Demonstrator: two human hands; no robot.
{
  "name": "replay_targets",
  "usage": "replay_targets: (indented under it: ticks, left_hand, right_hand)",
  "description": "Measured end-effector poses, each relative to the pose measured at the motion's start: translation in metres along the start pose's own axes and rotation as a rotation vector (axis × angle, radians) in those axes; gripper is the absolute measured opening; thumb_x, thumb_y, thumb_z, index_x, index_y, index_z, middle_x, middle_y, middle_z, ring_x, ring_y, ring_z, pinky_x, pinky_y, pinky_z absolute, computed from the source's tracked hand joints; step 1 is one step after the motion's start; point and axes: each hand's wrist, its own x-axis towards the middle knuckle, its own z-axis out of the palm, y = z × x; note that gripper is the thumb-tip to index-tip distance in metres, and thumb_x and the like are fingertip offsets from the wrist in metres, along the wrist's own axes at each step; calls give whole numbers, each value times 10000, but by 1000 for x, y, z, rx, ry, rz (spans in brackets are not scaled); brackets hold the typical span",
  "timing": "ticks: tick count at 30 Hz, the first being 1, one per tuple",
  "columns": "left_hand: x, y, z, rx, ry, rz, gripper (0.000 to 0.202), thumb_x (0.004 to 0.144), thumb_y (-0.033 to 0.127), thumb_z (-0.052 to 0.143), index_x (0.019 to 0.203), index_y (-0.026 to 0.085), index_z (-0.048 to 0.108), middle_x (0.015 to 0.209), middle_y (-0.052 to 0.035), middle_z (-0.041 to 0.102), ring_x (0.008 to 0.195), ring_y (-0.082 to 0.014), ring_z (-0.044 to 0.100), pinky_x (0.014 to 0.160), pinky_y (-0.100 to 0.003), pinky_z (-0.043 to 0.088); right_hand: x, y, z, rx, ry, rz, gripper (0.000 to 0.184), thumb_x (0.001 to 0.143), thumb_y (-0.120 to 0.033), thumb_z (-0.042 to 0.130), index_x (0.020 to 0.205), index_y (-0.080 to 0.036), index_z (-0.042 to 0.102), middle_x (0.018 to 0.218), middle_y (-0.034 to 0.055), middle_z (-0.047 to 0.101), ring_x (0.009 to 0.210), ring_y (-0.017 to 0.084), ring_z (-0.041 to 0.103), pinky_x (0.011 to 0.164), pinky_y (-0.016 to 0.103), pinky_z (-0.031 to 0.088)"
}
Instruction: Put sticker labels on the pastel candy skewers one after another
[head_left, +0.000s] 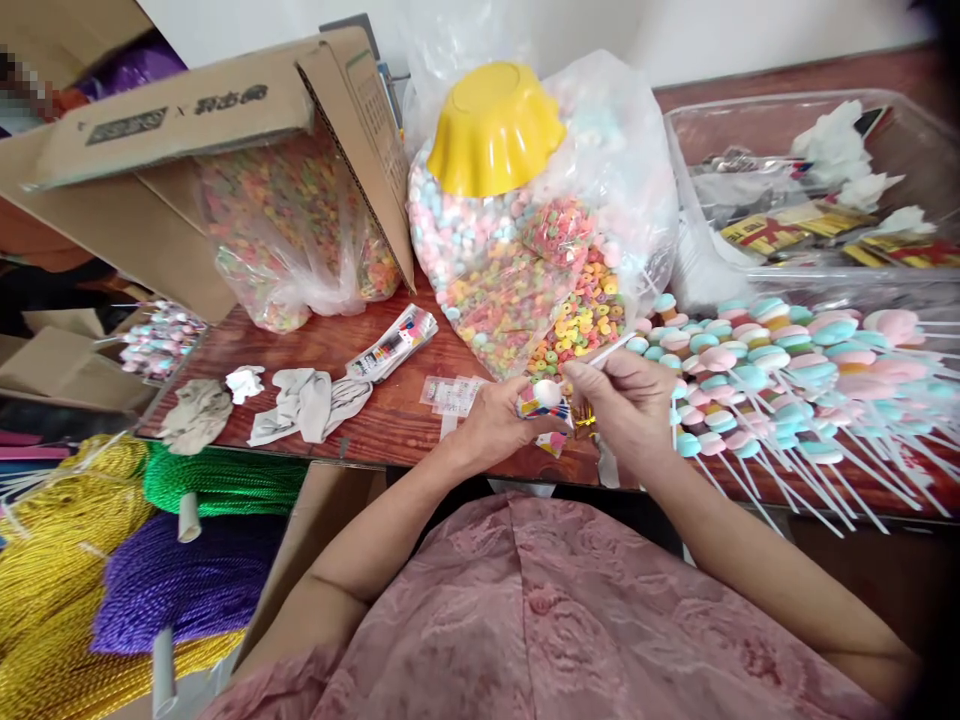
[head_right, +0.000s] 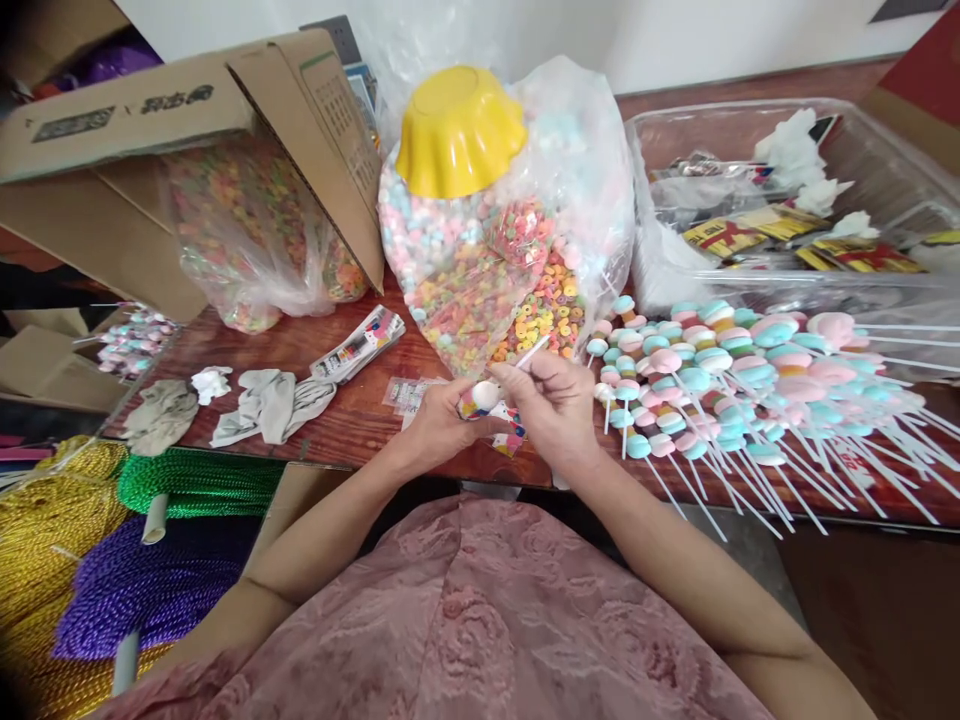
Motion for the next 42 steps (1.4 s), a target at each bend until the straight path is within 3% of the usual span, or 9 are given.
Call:
replay_targets:
  ticks: [3,7,10,13,17,24,35,38,42]
  left_hand:
    - [3,2,3,-4,4,34,365,728,480,773,782,151,624,664,40,561,621,-98,466,594,-223,352]
    - [3,0,3,-15,20,-38,337,718,444,784,823,150,655,676,36,588,630,-103,485,599,-223,368]
    - [1,-5,-3,24,23,-108,333,680,423,811,805,149,670,663,37,600,614,-100,486,582,-223,351]
    - [0,-7,-9,-7,-13,-157,344,626,405,845,756,141,666,635,41,596,594,-93,476,571,-222,339]
    - [-1,-5,-8,-238,-96,-169,352,626,397,841,775,135,660,660,38,610,603,-86,479,585,-214,370]
    - [-4,-4,-11,-183,-62,-193,377,612,390,849,829,142,666,725,30,635,681,-107,523,642,-217,406]
    - [-5,5,-14,-469,-173,-319,442,549,413,894,775,151,620,578,75,548,488,-58,447,492,-194,346]
    - [-5,2,-16,-418,-151,-251,418,568,380,885,804,147,632,623,68,573,532,-64,468,534,-200,371]
    - [-6,-6,-17,-188,-83,-135,336,644,338,837,846,146,649,722,42,626,652,-99,527,628,-225,400]
  right_hand:
    - [-9,9,15,-13,34,8,367,800,-338,733,530,-183,539,483,-51,491,456,68,392,445,222,313]
    - [-12,28,28,55,51,131,390,774,-380,745,530,-185,510,473,-56,482,446,67,386,437,219,309]
    - [-2,34,22,125,-52,212,351,686,-401,815,571,-190,560,501,-50,537,454,82,446,442,225,360]
    - [16,26,8,163,-181,150,265,667,-413,834,727,-205,681,671,-18,665,586,121,579,546,253,472]
    - [37,10,-3,80,-342,88,244,746,-424,787,697,-200,705,622,-19,633,545,102,533,518,242,426]
    - [48,1,-2,4,-235,12,351,783,-436,767,586,-200,598,492,-39,507,460,89,411,464,259,331]
    - [25,8,14,-104,-368,-23,362,814,-432,726,592,-185,581,537,-26,547,510,92,446,498,249,352]
    - [28,9,9,-103,-276,-25,347,827,-449,710,621,-192,600,558,-24,558,519,96,446,513,259,356]
    - [33,10,1,-135,-186,-5,372,787,-513,740,623,-209,603,544,-27,527,513,105,421,506,276,345]
